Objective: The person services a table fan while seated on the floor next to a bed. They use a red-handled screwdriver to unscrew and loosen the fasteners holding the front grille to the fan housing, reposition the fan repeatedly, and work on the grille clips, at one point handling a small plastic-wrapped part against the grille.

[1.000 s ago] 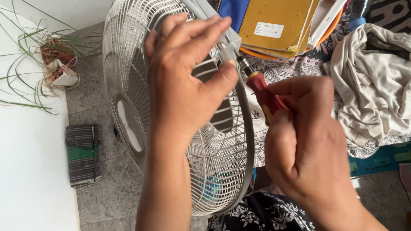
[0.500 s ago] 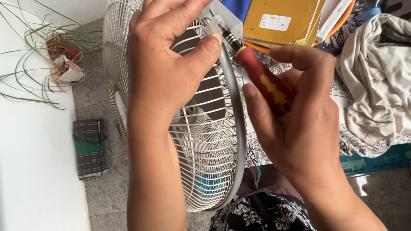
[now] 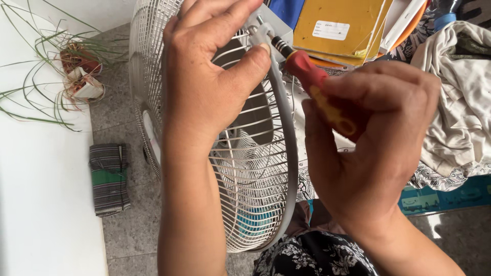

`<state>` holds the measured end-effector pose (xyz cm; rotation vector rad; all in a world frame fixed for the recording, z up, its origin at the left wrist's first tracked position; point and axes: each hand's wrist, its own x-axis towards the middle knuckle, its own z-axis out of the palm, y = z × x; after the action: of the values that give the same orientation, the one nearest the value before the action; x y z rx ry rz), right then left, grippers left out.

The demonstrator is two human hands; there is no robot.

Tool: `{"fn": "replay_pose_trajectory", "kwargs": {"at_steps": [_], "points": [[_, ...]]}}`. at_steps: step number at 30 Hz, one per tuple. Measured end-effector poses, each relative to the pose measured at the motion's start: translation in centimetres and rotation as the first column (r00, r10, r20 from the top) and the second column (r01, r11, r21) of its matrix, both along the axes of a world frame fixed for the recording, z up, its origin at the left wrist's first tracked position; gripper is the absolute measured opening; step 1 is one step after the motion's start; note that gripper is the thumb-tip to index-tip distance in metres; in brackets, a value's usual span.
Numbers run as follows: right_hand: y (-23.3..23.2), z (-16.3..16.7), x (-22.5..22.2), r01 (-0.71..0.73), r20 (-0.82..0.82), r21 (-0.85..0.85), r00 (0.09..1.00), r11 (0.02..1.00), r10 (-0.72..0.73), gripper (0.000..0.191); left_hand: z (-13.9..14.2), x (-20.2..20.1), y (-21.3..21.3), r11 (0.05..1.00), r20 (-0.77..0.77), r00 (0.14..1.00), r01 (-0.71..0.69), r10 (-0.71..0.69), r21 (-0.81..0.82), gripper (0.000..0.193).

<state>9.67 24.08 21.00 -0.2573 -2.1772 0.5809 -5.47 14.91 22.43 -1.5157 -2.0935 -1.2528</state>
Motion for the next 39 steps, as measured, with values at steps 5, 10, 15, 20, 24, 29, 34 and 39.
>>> {"fn": "replay_pose_trajectory", "kwargs": {"at_steps": [5,10,15,20,24,29,34,39], "points": [[-0.1,0.2,-0.1,-0.063,0.031,-0.255,0.997,0.965,0.073,0.034,0.1,-0.1,0.1,1.000,-0.032,0.999,-0.020,0.020,-0.005,0.034],[-0.3,0.4,0.0,0.002,0.151,-0.325,0.987,0.946,0.050,0.034,0.2,0.1,0.1,0.998,-0.010,0.999,-0.047,0.047,-0.043,0.037],[-1.0,-0.4,-0.6,-0.103,-0.013,-0.108,0.995,0.989,0.102,0.042,0.1,0.5,-0.1,0.989,-0.055,0.991,-0.125,0.121,-0.075,0.037],[-0.1,-1.2,-0.5,-0.033,0.071,-0.011,0.997,0.999,0.034,0.041,-0.1,0.4,0.3,0.983,-0.040,0.987,-0.157,0.154,-0.094,0.038],[0.5,-1.2,-0.5,-0.133,0.097,-0.367,0.979,0.921,0.180,0.040,-0.6,0.8,0.4,0.981,-0.035,0.984,-0.177,0.175,-0.085,0.037],[1.1,-1.1,-0.4,-0.140,0.080,-0.793,0.940,0.592,0.330,0.035,-0.8,1.4,0.2,0.975,-0.028,0.979,-0.203,0.201,-0.095,0.039],[1.8,-1.7,0.4,-0.186,-0.081,-0.949,0.924,0.255,0.374,0.031,-0.6,1.6,0.5,0.974,-0.018,0.979,-0.206,0.205,-0.094,0.040],[1.2,-0.8,0.8,-0.174,-0.044,-0.916,0.940,0.361,0.339,0.028,-0.3,1.8,0.4,0.973,-0.015,0.980,-0.201,0.200,-0.111,0.040]]}}
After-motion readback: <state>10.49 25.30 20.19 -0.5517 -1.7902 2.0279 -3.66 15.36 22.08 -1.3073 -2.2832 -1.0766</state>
